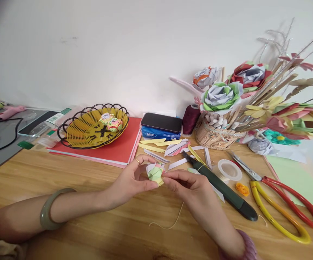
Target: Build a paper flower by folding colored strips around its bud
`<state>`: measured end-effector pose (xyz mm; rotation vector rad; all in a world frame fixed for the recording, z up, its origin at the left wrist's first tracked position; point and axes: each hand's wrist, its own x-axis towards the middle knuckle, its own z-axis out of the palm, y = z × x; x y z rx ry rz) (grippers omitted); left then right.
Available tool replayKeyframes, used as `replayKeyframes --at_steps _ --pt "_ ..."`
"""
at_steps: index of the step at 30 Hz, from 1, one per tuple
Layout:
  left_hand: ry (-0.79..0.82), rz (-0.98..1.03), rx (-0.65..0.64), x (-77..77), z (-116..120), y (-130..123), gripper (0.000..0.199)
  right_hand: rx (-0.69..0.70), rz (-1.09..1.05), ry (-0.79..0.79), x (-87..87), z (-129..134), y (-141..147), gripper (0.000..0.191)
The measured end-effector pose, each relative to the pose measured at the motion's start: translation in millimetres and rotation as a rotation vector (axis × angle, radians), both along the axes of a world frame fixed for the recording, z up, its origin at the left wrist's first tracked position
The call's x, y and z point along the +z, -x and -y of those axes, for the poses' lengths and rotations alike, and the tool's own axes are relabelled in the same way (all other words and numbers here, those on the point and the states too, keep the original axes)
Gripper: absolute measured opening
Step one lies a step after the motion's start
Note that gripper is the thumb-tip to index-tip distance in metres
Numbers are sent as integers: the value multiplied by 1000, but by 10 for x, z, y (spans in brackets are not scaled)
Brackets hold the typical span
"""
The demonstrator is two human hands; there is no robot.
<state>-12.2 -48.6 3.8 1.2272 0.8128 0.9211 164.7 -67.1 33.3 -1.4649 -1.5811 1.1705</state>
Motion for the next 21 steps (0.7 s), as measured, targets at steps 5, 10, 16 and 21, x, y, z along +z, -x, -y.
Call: replayKeyframes --at_steps 5,10,16,21 --pt "6 -19 -1 -9 -7 1 41 45 40 21 27 -21 -36 23" --pt "30 -43 17 6 -4 -7 41 54 190 -168 20 -9 20 20" --pt "8 -83 69 18 -8 -13 40 29 310 -261 -25 46 39 15" --pt "5 -88 56 3 -8 -6 41 69 166 -149 -51 16 40 12"
